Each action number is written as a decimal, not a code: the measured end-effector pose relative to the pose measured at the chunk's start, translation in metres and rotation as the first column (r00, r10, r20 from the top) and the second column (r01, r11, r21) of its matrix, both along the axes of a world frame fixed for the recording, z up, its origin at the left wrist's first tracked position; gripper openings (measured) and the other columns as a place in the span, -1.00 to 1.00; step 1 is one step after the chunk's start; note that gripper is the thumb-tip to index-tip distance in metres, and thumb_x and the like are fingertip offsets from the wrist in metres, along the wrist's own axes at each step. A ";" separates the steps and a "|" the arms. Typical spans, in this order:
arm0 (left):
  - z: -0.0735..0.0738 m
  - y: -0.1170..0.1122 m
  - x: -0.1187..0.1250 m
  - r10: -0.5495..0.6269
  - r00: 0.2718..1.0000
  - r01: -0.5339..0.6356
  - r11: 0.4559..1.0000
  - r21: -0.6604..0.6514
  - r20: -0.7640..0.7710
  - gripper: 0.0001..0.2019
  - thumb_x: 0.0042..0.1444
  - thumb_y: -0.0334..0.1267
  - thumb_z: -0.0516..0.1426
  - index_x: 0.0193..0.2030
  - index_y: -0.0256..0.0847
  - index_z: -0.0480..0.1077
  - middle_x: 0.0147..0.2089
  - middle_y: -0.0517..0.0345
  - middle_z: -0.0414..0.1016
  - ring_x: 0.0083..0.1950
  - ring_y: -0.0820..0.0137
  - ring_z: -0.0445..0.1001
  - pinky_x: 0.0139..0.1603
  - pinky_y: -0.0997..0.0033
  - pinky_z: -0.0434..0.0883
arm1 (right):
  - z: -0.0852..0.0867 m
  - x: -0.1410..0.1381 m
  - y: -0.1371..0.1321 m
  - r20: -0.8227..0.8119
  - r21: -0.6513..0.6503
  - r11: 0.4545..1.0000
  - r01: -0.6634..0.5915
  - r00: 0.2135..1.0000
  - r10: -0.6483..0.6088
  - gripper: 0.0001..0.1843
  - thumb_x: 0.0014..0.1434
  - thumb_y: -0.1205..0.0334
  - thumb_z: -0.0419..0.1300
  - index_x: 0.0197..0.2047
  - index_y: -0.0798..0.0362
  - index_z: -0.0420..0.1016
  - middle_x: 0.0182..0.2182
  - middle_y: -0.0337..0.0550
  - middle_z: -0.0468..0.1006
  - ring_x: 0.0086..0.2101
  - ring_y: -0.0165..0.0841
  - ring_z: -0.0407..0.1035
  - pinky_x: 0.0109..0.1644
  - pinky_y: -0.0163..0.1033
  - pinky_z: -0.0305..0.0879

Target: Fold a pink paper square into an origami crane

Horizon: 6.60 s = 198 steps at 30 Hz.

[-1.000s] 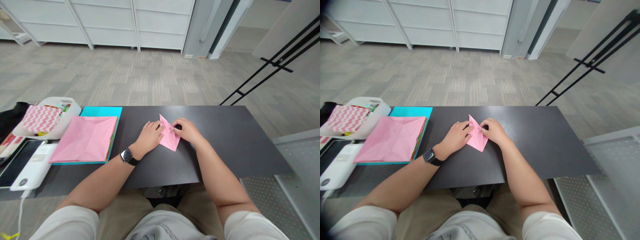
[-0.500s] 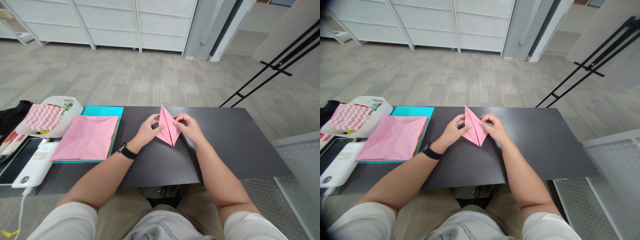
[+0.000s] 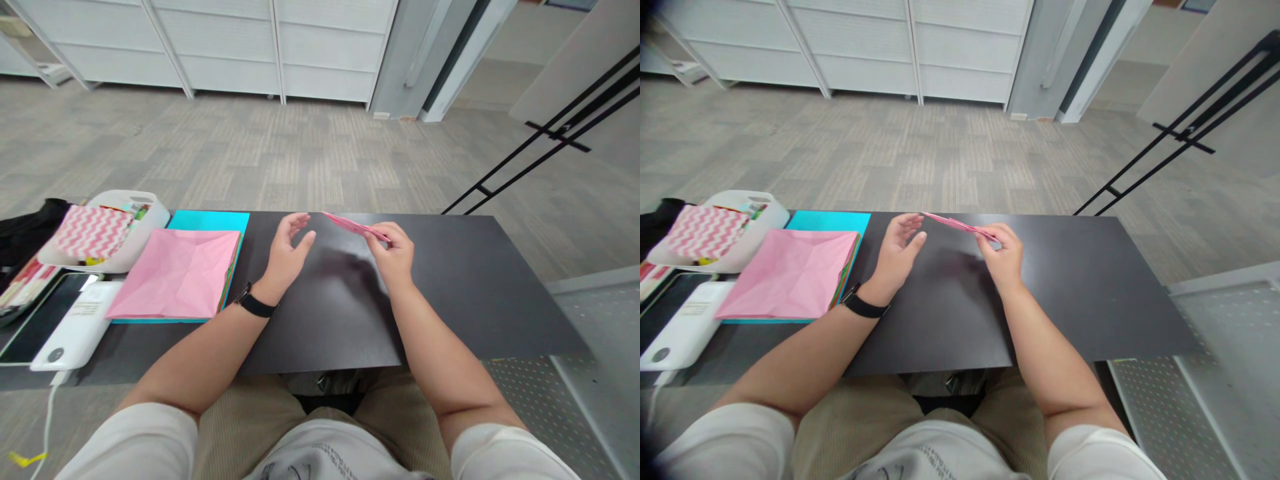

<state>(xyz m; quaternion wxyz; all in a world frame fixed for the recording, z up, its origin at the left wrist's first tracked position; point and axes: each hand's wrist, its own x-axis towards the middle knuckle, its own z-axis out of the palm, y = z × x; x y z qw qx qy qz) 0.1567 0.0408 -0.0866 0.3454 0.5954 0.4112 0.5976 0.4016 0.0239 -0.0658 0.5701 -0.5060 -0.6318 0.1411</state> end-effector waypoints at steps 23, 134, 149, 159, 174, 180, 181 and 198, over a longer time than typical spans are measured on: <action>0.007 -0.021 0.000 -0.050 0.273 0.108 0.994 -0.021 -0.961 -0.78 0.44 -0.22 0.15 0.12 -0.17 0.55 0.14 -0.09 0.53 0.16 0.09 0.49 0.26 0.04 0.44 | -0.017 -0.002 -0.002 0.596 -0.407 0.861 -0.306 0.625 0.504 -0.79 0.42 0.06 0.32 0.02 -0.22 0.79 0.17 -0.07 0.67 0.24 -0.04 0.42 0.48 0.36 0.10; 0.003 -0.037 0.014 -0.153 0.412 0.246 0.968 -0.052 -0.899 -0.74 0.47 -0.05 0.13 0.09 -0.14 0.50 0.32 -0.08 0.55 0.37 0.01 0.46 0.54 -0.38 0.20 | -0.012 -0.001 0.006 -0.608 -0.628 0.542 -0.558 0.787 0.106 -0.56 -0.04 0.45 0.28 -0.08 -0.06 0.70 -0.23 -0.17 0.61 -0.10 -0.31 0.52 0.00 -0.18 0.61; 0.005 -0.041 0.017 -0.182 0.472 0.223 0.971 -0.083 -0.863 -0.86 0.40 -0.27 0.12 -0.09 -0.10 0.54 0.38 0.01 0.53 0.41 0.08 0.46 0.57 -0.42 0.15 | -0.020 0.015 0.010 0.117 -0.450 0.761 -0.467 0.814 0.568 -0.62 0.15 0.40 0.27 -0.04 -0.14 0.75 0.04 -0.10 0.61 0.03 -0.23 0.54 0.08 -0.09 0.55; 0.007 -0.037 0.013 -0.223 0.427 0.263 0.958 -0.116 -0.876 -0.72 0.49 -0.22 0.05 0.16 -0.05 0.56 0.35 0.02 0.56 0.38 0.10 0.48 0.58 -0.35 0.14 | -0.014 0.026 0.016 0.297 -0.457 0.800 -0.389 0.781 0.549 -0.86 0.27 0.31 0.35 -0.23 -0.11 0.75 -0.10 -0.15 0.64 -0.08 -0.24 0.55 0.17 -0.04 0.44; 0.003 -0.037 0.006 -0.270 0.370 0.356 0.925 -0.132 -0.889 -0.59 0.36 -0.12 0.18 0.32 0.00 0.51 0.46 -0.02 0.45 0.51 0.01 0.33 0.63 -0.48 -0.07 | -0.014 0.028 0.017 0.272 -0.502 0.780 -0.374 0.788 0.552 -0.85 0.30 0.25 0.31 -0.17 -0.15 0.74 -0.10 -0.13 0.63 -0.02 -0.18 0.53 0.27 0.03 0.40; 0.005 -0.039 0.007 -0.276 0.309 0.385 0.911 -0.146 -0.910 -0.55 0.40 -0.17 0.14 0.38 0.10 0.50 0.51 -0.03 0.38 0.55 -0.04 0.26 0.59 -0.58 -0.04 | -0.018 0.039 0.018 0.300 -0.477 0.775 -0.414 0.752 0.587 -0.82 0.24 0.31 0.32 -0.24 -0.14 0.76 -0.02 -0.11 0.58 0.03 -0.18 0.50 0.28 0.04 0.38; 0.005 -0.040 0.007 -0.272 0.297 0.387 0.911 -0.146 -0.915 -0.56 0.41 -0.18 0.13 0.37 0.11 0.52 0.52 -0.03 0.37 0.55 -0.05 0.25 0.58 -0.59 -0.04 | -0.020 0.041 0.019 0.316 -0.478 0.780 -0.404 0.750 0.581 -0.82 0.23 0.32 0.32 -0.26 -0.14 0.77 -0.03 -0.11 0.58 0.03 -0.18 0.50 0.28 0.04 0.37; 0.002 -0.037 0.009 -0.257 0.346 0.394 0.912 -0.109 -0.902 -0.68 0.44 -0.18 0.12 0.22 0.05 0.59 0.42 0.05 0.52 0.47 0.04 0.39 0.64 -0.41 -0.03 | -0.023 0.031 0.020 0.359 -0.472 0.808 -0.353 0.760 0.542 -0.87 0.32 0.19 0.33 -0.12 -0.15 0.74 -0.06 -0.09 0.63 0.03 -0.13 0.52 0.30 0.08 0.35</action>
